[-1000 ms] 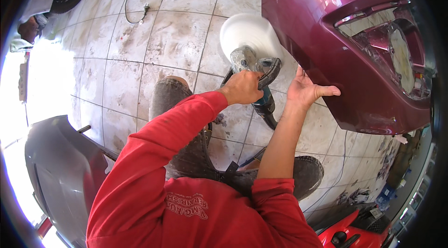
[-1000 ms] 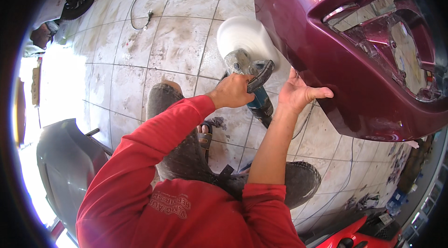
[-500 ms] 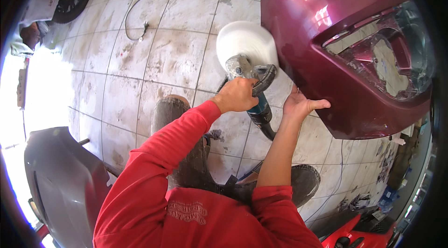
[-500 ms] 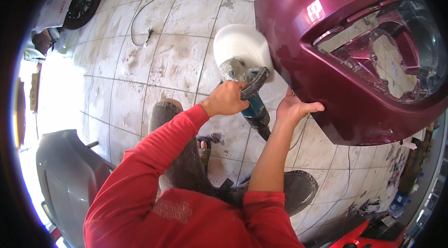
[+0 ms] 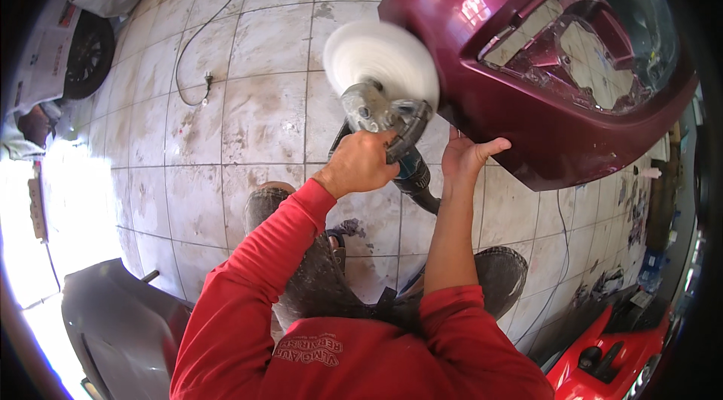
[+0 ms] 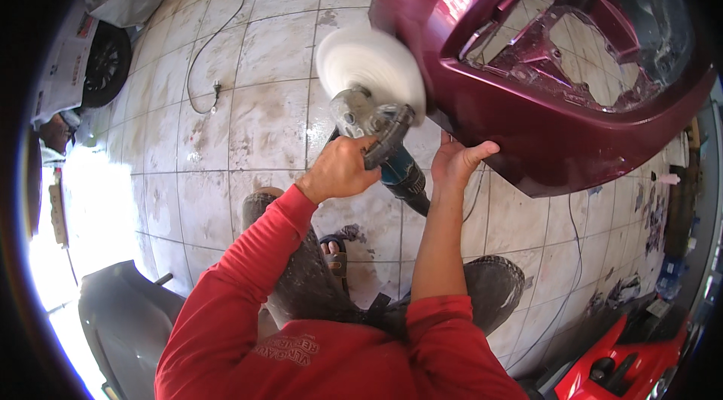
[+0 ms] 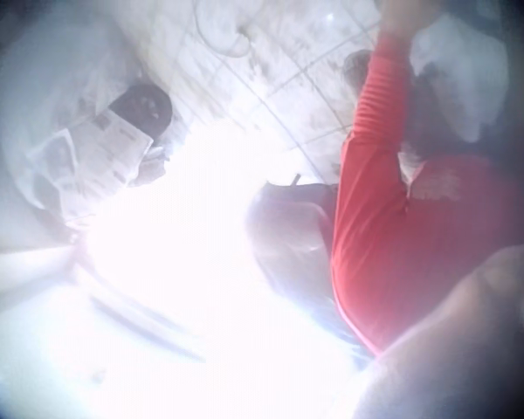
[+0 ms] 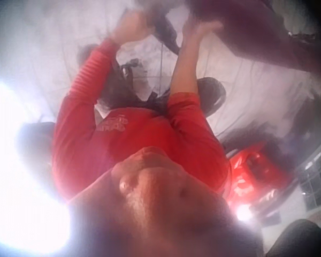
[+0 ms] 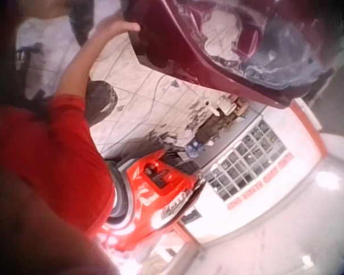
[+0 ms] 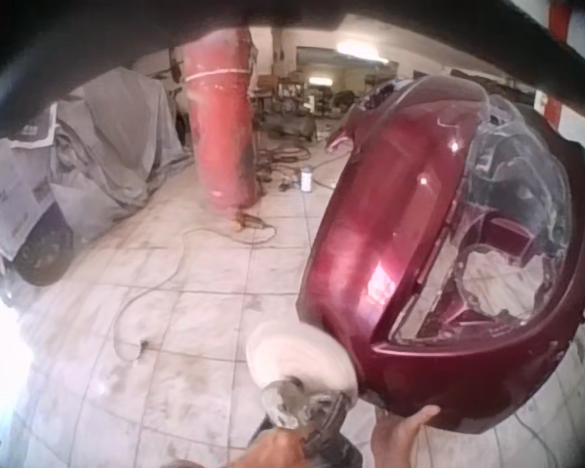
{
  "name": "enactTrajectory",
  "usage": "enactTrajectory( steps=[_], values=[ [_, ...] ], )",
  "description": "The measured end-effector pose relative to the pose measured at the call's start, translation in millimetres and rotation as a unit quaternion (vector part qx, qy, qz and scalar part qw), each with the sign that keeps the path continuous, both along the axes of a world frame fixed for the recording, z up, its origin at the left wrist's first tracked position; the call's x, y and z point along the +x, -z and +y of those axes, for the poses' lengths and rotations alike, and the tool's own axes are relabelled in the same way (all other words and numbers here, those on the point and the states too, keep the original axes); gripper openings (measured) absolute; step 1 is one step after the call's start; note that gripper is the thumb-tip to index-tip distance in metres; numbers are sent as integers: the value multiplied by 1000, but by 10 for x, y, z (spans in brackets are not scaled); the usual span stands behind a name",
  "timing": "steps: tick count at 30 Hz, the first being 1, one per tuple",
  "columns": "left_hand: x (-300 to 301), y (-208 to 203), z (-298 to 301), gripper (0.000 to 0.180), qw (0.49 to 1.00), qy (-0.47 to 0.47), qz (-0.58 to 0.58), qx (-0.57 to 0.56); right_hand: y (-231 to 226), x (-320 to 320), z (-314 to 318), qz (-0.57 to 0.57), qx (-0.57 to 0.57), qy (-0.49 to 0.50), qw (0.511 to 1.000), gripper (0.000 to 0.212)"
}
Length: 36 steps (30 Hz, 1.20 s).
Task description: The person uses a rotary polisher with a white pad to polish the surface of a detached maroon car bumper. They move the tool across various sections of the bumper, including the edges and the area around the headlight cutouts.
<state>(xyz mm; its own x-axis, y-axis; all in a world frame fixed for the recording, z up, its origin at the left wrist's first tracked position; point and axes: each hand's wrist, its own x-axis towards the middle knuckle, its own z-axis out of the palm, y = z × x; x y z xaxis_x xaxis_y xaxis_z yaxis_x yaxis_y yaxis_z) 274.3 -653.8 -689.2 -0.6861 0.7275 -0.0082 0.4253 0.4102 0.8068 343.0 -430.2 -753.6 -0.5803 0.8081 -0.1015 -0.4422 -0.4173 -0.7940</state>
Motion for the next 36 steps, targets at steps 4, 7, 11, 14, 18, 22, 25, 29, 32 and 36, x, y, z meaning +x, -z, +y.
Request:
enactTrajectory(
  steps=[4,7,11,14,18,22,25,29,32,36],
  values=[
    [-105,180,67,37,992,-62,-113,9,50,51,-7,-32,-36,16,999,141],
    [-130,172,106,36,998,-25,-60,-1,77,130,17,-18,-65,-2,998,148],
    [-1,206,151,42,1000,16,-9,-14,-54,295,110,68,-130,-38,989,151],
    [7,187,205,41,998,-15,-48,25,-170,475,195,143,-196,-16,970,151],
    [-46,295,343,34,993,-34,-103,52,-295,767,438,173,-222,18,959,140],
    [-49,417,431,31,991,-42,-112,63,-435,1014,689,71,-242,142,957,107],
    [-91,477,467,32,990,-54,-107,77,-619,1116,906,55,-212,172,960,89],
    [-49,494,517,34,989,-65,-120,49,-788,1250,1095,-86,-139,110,980,76],
    [1,449,518,36,991,-71,-108,32,-771,1502,1317,-153,-115,37,981,73],
    [213,351,524,38,996,-58,-72,2,-637,1644,1701,-129,-134,-29,982,65]
  ],
)
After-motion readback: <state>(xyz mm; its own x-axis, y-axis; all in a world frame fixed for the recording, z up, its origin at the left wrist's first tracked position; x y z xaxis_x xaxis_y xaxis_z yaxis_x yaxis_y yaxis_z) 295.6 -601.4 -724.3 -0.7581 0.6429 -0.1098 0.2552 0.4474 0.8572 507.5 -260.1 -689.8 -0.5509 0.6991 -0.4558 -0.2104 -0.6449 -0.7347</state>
